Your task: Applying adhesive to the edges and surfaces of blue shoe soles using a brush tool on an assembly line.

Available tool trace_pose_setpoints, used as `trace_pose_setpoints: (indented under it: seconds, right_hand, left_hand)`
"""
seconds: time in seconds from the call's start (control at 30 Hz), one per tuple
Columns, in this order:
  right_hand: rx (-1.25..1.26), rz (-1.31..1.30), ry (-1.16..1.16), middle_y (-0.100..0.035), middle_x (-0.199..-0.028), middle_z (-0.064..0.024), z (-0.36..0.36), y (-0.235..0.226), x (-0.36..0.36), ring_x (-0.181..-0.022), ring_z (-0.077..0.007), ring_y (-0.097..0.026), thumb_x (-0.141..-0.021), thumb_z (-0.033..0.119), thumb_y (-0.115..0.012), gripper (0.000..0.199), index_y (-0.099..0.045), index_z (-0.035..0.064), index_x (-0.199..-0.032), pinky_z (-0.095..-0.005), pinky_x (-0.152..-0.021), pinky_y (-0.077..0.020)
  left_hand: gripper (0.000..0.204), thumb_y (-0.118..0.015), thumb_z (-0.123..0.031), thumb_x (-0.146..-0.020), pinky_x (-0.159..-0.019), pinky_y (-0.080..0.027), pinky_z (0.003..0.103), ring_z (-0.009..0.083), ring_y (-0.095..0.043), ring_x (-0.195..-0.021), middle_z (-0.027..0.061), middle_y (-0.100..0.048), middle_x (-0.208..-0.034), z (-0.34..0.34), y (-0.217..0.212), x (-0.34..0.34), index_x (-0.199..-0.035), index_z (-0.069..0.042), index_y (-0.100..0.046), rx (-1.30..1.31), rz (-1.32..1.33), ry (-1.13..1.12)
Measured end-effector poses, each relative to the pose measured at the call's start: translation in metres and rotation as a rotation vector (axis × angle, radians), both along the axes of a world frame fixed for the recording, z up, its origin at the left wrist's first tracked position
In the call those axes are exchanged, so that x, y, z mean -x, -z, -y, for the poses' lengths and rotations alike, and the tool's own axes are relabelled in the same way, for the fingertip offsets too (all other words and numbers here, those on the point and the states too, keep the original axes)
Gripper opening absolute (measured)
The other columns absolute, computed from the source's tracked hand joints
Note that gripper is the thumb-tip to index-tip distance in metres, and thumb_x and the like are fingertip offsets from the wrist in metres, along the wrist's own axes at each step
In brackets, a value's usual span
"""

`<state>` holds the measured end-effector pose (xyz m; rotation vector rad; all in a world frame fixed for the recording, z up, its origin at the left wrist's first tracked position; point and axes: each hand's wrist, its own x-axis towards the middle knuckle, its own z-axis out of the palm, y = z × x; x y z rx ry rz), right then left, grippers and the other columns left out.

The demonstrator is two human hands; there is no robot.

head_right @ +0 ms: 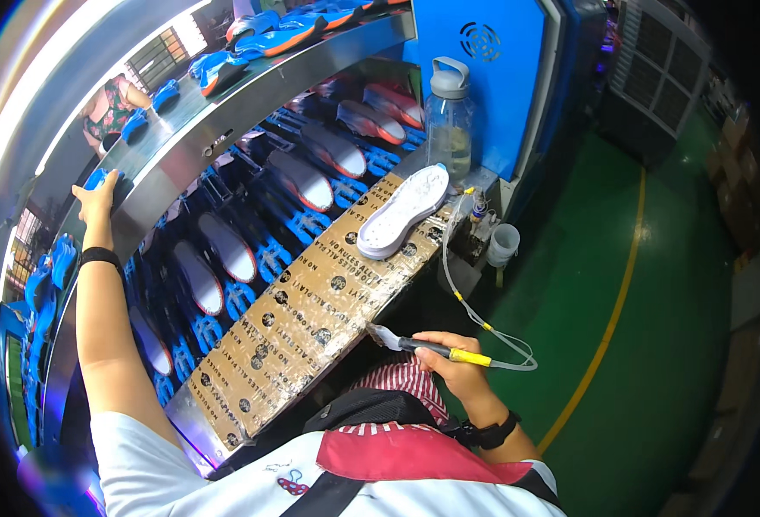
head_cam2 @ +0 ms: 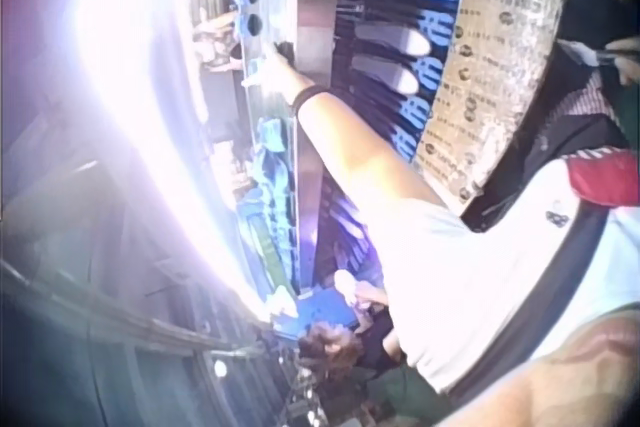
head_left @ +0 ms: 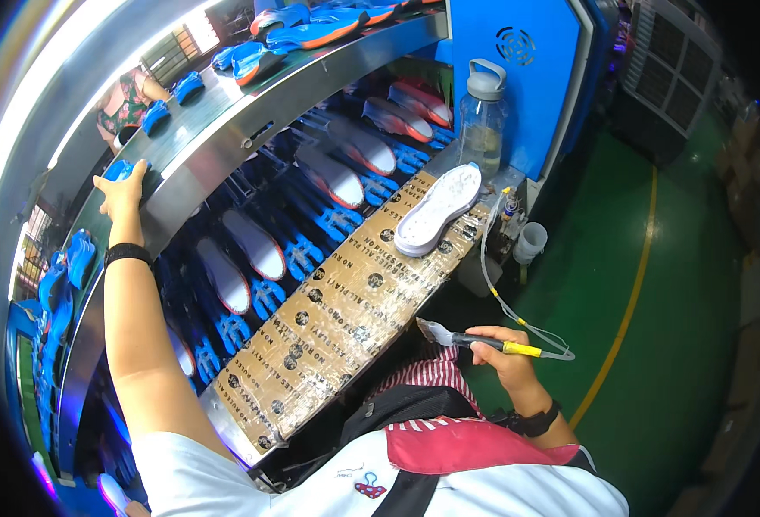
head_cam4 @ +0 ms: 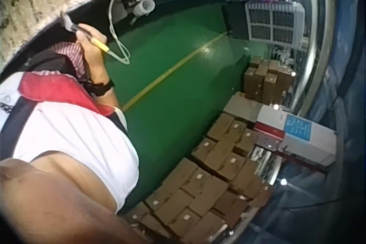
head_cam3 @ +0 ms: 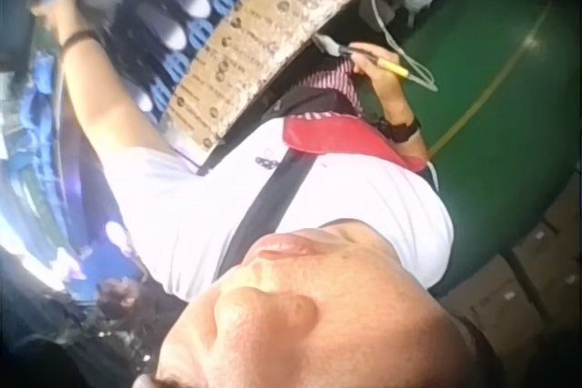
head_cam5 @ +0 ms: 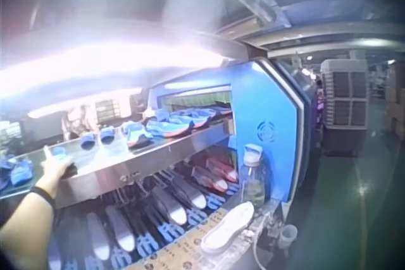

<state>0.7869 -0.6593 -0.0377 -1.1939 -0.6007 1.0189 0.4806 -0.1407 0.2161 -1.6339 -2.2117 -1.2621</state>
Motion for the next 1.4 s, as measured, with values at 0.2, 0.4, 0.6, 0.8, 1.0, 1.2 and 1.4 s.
trace_pose_setpoints:
  seconds: [0.2, 0.4, 0.6, 0.8, 1.0, 1.2, 1.4]
  right_hand:
    - [0.024, -0.025, -0.012, -0.066, -0.076, -0.0058, 0.005, 0.004, -0.001, -0.064, -0.0080, -0.059, -0.083, 0.007, -0.067, 0.026, -0.065, -0.0053, -0.106, -0.0210, -0.061, -0.0492]
    - [-0.014, -0.021, -0.042, -0.067, -0.078, -0.0046, -0.009, -0.003, 0.011, -0.065, -0.0074, -0.061, -0.083, 0.009, -0.068, 0.025, -0.067, -0.0015, -0.105, -0.0205, -0.060, -0.0498]
    - [-0.009, 0.002, -0.149, -0.067, -0.077, -0.0060, -0.013, -0.020, 0.018, -0.067, -0.0082, -0.062, -0.083, 0.006, -0.066, 0.025, -0.066, -0.0023, -0.106, -0.0194, -0.060, -0.0476]
    - [-0.040, 0.030, -0.218, -0.066, -0.077, -0.0059, -0.011, -0.035, 0.036, -0.066, -0.0080, -0.060, -0.083, 0.005, -0.066, 0.025, -0.066, -0.0032, -0.106, -0.0198, -0.059, -0.0468]
    - [-0.045, 0.135, -0.225, -0.066, -0.075, -0.0061, -0.005, -0.035, 0.052, -0.064, -0.0083, -0.059, -0.082, 0.003, -0.067, 0.024, -0.066, -0.0044, -0.104, -0.0206, -0.058, -0.0468]
    - [-0.026, 0.103, -0.268, -0.067, -0.077, -0.0050, -0.014, -0.034, 0.053, -0.064, -0.0068, -0.060, -0.083, 0.007, -0.067, 0.024, -0.066, -0.0031, -0.106, -0.0208, -0.059, -0.0487]
    - [-0.135, -0.040, -0.180, -0.069, -0.081, -0.0126, -0.033, -0.038, 0.055, -0.068, -0.0112, -0.063, -0.084, 0.011, -0.067, 0.031, -0.062, -0.0058, -0.109, -0.0198, -0.060, -0.0475]
  left_hand:
    - [0.125, -0.079, -0.055, -0.055, -0.107, -0.030, 0.048, 0.0488, -0.031, -0.131, 0.0366, -0.029, -0.140, -0.028, 0.001, 0.012, -0.149, -0.011, -0.009, 0.004, -0.103, 0.298]
    - [0.082, -0.062, -0.057, -0.078, -0.100, -0.035, 0.053, 0.0430, -0.037, -0.129, 0.0302, -0.036, -0.138, 0.001, 0.014, -0.001, -0.144, -0.018, -0.032, -0.387, -0.394, 0.262]
    - [0.065, -0.056, -0.050, -0.083, -0.091, -0.038, 0.064, 0.0360, -0.034, -0.131, 0.0137, -0.037, -0.143, 0.060, 0.001, 0.087, -0.141, -0.030, -0.036, -0.313, -0.921, -0.374]
    - [0.049, -0.057, -0.030, -0.086, -0.094, -0.036, 0.063, 0.0331, -0.044, -0.126, 0.0136, -0.049, -0.135, 0.100, -0.034, 0.138, -0.133, -0.023, -0.048, 0.274, -0.906, -0.072]
    - [0.059, -0.053, 0.006, -0.082, -0.098, -0.039, 0.038, 0.0338, -0.053, -0.112, 0.0185, -0.056, -0.121, 0.125, -0.035, 0.144, -0.137, -0.012, -0.044, -0.285, -0.662, 0.675]
    - [0.028, -0.051, -0.004, -0.091, -0.079, -0.045, 0.025, 0.0145, -0.057, -0.087, 0.0111, -0.063, -0.107, 0.209, 0.002, 0.099, -0.118, 0.002, -0.058, -0.909, -0.207, 0.570]
    - [0.072, -0.035, -0.053, -0.087, -0.108, -0.024, 0.060, 0.0405, -0.037, -0.129, 0.0216, -0.042, -0.138, 0.222, 0.015, 0.054, -0.138, -0.002, -0.036, -0.476, 1.612, 0.686]
